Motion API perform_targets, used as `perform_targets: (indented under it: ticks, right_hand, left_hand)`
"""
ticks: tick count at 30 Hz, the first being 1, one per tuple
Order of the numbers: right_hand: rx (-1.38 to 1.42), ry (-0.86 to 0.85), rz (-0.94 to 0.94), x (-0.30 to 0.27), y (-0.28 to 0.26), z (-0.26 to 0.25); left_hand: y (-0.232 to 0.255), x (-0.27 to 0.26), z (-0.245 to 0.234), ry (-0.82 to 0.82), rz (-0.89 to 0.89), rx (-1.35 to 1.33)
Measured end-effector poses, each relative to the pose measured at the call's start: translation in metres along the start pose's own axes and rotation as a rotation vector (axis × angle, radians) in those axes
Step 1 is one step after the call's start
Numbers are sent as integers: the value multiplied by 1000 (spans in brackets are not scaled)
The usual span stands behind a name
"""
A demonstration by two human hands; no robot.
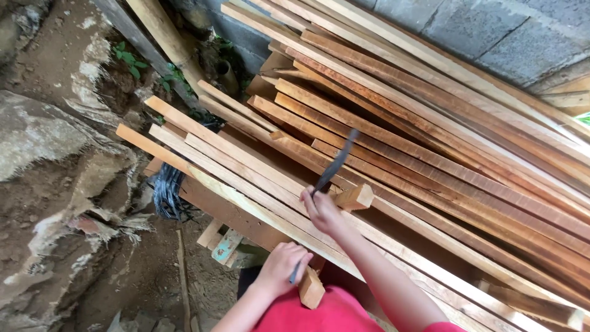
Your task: Bundling thin wooden strips together using plastic ties.
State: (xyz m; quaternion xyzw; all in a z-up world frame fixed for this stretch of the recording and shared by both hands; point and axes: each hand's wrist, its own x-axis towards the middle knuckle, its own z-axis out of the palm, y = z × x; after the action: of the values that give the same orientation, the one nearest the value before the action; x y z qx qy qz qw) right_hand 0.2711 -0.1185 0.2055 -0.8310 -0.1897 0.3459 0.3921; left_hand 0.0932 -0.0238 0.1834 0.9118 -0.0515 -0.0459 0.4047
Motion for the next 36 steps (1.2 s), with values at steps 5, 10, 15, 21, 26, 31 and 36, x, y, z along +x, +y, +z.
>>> perform_targets:
  ticks: [5, 10, 15, 21, 26, 31, 36]
  right_hand:
    - [43, 149, -226, -12, 1, 2]
    - [160, 148, -493, -11, -14, -22]
    - [143, 55, -479, -10, -13, -22]
    - [675, -12, -237, 5, 45, 20]
    - [567, 143, -223, -8, 66, 19]
    - [-96, 290, -548, 4, 100, 31]
    - [93, 339, -226, 32, 118, 49]
  left_hand:
    - [1, 34, -11, 255, -111, 67]
    - [-16, 71, -26, 318, 124, 107]
    - [-41, 91, -18, 136, 86, -9]
    - [-52, 84, -6, 239, -108, -366]
    - [-36, 82, -17, 231, -181, -398]
    - [-19, 85, -22, 225, -153, -377]
    - [13, 83, -42, 305, -79, -217]
